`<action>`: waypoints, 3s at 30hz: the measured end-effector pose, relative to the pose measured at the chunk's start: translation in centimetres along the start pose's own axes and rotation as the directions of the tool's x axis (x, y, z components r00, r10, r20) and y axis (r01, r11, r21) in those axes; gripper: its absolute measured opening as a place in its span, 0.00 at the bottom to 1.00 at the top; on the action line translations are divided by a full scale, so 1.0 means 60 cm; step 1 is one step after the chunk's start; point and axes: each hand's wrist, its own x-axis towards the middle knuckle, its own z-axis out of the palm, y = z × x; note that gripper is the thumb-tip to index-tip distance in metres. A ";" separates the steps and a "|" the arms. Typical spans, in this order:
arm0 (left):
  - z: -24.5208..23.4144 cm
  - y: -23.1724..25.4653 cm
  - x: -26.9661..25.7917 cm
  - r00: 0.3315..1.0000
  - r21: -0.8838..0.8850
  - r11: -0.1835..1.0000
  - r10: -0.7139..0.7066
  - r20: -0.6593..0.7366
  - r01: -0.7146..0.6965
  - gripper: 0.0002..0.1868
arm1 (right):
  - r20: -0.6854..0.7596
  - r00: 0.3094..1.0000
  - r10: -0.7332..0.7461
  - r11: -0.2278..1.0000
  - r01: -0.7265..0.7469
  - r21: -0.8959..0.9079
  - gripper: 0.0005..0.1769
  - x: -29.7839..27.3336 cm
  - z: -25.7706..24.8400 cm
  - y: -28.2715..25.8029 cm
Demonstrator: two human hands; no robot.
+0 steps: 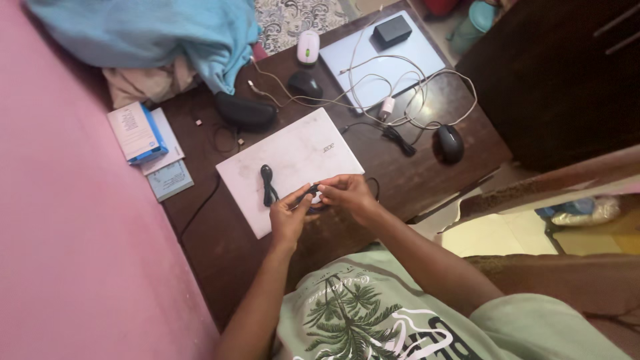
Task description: The person organizes several black cables on a desk. They coil each cable by hand, place it into a clear plastic bag, and then set the bagged cable aside. The person repeats this process for multiple cables.
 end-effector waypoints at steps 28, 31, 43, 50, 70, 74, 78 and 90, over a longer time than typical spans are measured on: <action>-0.112 -0.057 -0.040 0.863 -0.090 0.992 0.027 -0.504 -0.084 0.19 | 0.259 0.944 -0.206 0.479 0.328 -0.814 0.09 0.180 -0.119 -0.032; -0.122 -0.056 -0.058 0.834 -0.108 0.989 0.027 -0.552 -0.103 0.20 | 0.213 0.967 -0.141 0.653 0.253 -0.714 0.10 0.235 -0.033 -0.041; -0.139 -0.043 -0.064 0.830 -0.100 0.988 0.041 -0.556 -0.115 0.21 | 0.029 0.990 -0.138 0.850 0.133 -0.509 0.15 0.212 -0.088 0.022; -0.101 -0.030 0.020 0.928 -0.011 0.999 0.034 -0.372 -0.041 0.20 | -0.209 0.968 0.139 0.974 -0.172 -0.149 0.19 0.024 -0.260 0.022; 0.236 -0.156 0.081 0.954 0.250 0.946 -0.250 0.163 0.206 0.21 | -0.481 0.867 -0.131 0.384 -0.403 -0.831 0.27 -0.224 -0.508 0.179; 0.295 -0.196 0.078 0.962 0.281 0.947 -0.212 0.174 0.158 0.21 | -0.341 0.939 -0.033 0.145 -0.333 -0.932 0.35 -0.183 -0.578 0.181; 0.348 -0.233 0.069 0.983 0.314 0.941 -0.161 0.093 0.124 0.21 | -0.202 0.964 0.171 0.006 -0.206 -0.979 0.40 -0.138 -0.666 0.235; 0.486 -0.246 0.029 0.996 0.475 0.879 -0.074 0.039 0.047 0.19 | -0.118 0.989 0.090 -0.041 -0.115 -0.993 0.26 -0.108 -0.729 0.330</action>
